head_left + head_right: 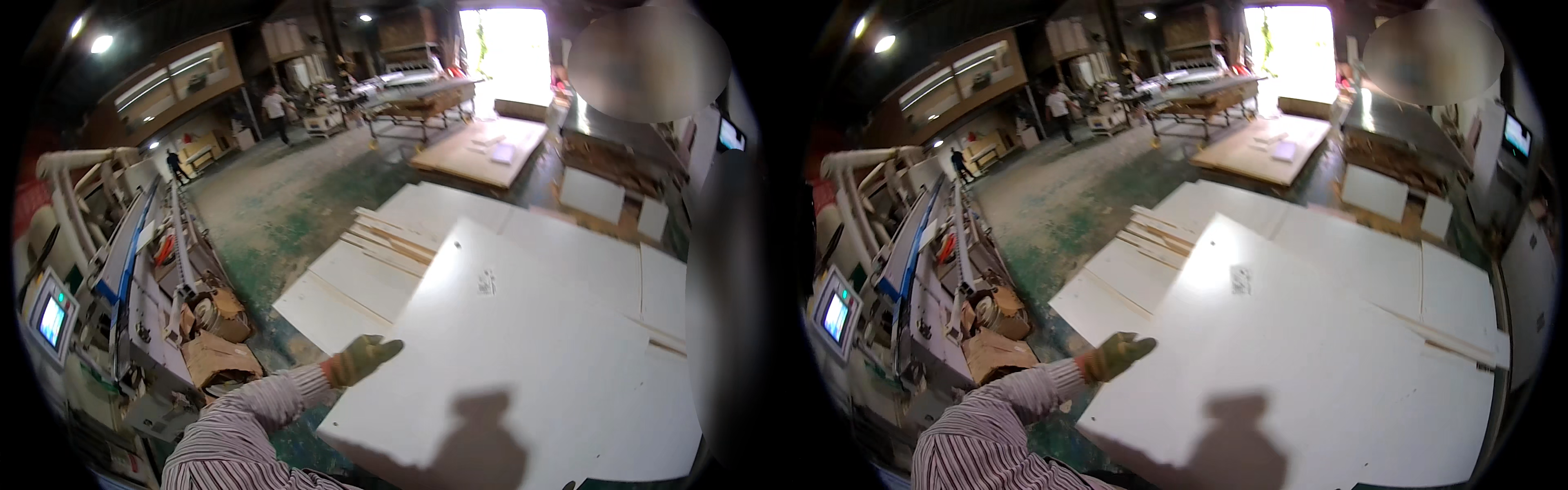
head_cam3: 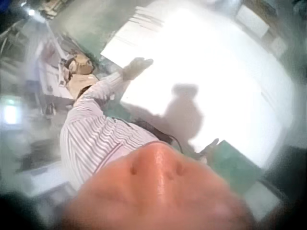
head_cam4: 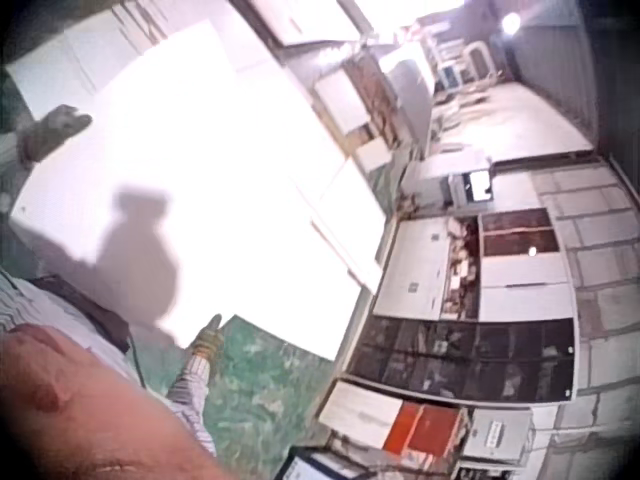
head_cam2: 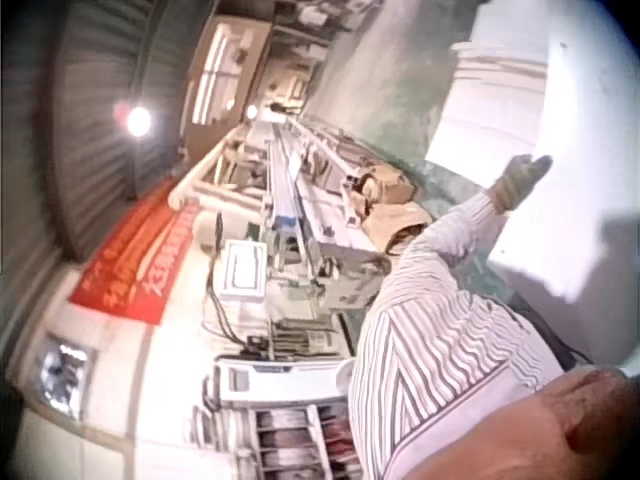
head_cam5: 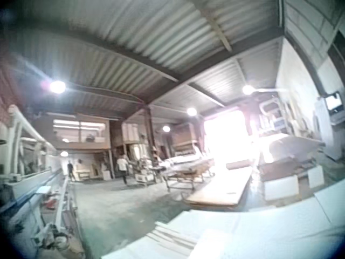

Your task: The person repeatedly picks up white rectangular boards and long strips, places them on an edge banding machine, and runs them through to apply adhesive tape to the edges. Processed boards are stacked on a nearby table.

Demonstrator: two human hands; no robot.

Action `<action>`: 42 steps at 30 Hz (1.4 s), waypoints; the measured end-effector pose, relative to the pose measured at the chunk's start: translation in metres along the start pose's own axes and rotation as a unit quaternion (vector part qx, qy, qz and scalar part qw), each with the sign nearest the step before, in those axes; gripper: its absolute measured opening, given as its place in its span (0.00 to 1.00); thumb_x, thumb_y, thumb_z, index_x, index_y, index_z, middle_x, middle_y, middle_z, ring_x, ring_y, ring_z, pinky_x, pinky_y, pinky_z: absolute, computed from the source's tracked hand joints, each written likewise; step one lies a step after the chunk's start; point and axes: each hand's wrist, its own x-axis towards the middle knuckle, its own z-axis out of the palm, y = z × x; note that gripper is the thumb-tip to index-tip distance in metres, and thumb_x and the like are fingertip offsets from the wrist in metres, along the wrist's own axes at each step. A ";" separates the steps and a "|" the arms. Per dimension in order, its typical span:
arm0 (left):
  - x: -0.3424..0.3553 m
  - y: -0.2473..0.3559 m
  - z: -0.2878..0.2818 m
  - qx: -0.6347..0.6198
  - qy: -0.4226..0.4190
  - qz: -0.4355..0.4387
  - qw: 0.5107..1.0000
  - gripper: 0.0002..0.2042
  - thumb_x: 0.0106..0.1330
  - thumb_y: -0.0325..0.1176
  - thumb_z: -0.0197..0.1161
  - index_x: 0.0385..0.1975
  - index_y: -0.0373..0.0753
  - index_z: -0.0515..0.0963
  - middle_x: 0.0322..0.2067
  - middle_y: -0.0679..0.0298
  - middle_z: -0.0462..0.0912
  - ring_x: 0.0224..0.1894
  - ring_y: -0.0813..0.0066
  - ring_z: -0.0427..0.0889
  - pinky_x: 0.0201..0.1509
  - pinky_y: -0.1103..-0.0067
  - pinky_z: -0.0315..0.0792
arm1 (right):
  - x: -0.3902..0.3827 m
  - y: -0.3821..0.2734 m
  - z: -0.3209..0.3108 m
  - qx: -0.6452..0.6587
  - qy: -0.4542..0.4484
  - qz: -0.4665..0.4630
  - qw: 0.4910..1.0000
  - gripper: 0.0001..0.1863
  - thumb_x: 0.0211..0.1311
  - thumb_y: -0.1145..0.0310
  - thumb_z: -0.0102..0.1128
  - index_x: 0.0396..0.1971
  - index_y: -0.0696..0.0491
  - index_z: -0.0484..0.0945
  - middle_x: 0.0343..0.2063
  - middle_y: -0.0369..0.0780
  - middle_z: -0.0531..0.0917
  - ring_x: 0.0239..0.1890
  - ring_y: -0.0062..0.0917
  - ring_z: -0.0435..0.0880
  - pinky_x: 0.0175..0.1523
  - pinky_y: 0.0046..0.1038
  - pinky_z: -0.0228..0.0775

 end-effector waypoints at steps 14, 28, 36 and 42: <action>-0.269 -0.087 -0.569 0.317 0.306 0.010 0.898 0.18 0.70 0.26 0.64 0.57 0.31 0.72 0.61 0.44 0.73 0.53 0.60 0.81 0.55 0.70 0.77 | -0.269 -0.408 -0.046 0.332 -0.228 -0.127 0.907 0.30 0.77 0.45 0.48 0.43 0.64 0.76 0.34 0.39 0.78 0.37 0.28 0.73 0.44 0.34 0.70; -0.636 0.013 -0.314 -0.019 0.370 -0.500 0.783 0.30 0.72 0.45 0.62 0.63 0.27 0.67 0.55 0.41 0.79 0.58 0.50 0.79 0.62 0.64 0.71 | -0.303 -0.555 0.110 0.048 -0.229 -0.523 0.820 0.22 0.77 0.55 0.51 0.37 0.62 0.79 0.18 0.46 0.76 0.22 0.36 0.74 0.26 0.40 0.66; -0.689 0.019 -0.299 -0.100 0.413 -0.735 0.528 0.31 0.68 0.61 0.61 0.36 0.29 0.80 0.26 0.52 0.83 0.30 0.62 0.81 0.37 0.66 0.75 | -0.405 -0.712 0.163 0.147 -0.481 -0.334 0.797 0.23 0.64 0.51 0.66 0.22 0.52 0.69 0.17 0.31 0.67 0.22 0.21 0.63 0.26 0.33 0.58; -0.795 -0.021 -0.269 -0.018 0.414 -0.766 0.490 0.31 0.68 0.59 0.61 0.41 0.27 0.81 0.31 0.45 0.85 0.35 0.51 0.84 0.41 0.63 0.76 | -0.490 -0.759 0.267 0.033 -0.460 -0.531 0.711 0.22 0.64 0.53 0.65 0.20 0.53 0.68 0.17 0.32 0.67 0.21 0.21 0.64 0.26 0.34 0.59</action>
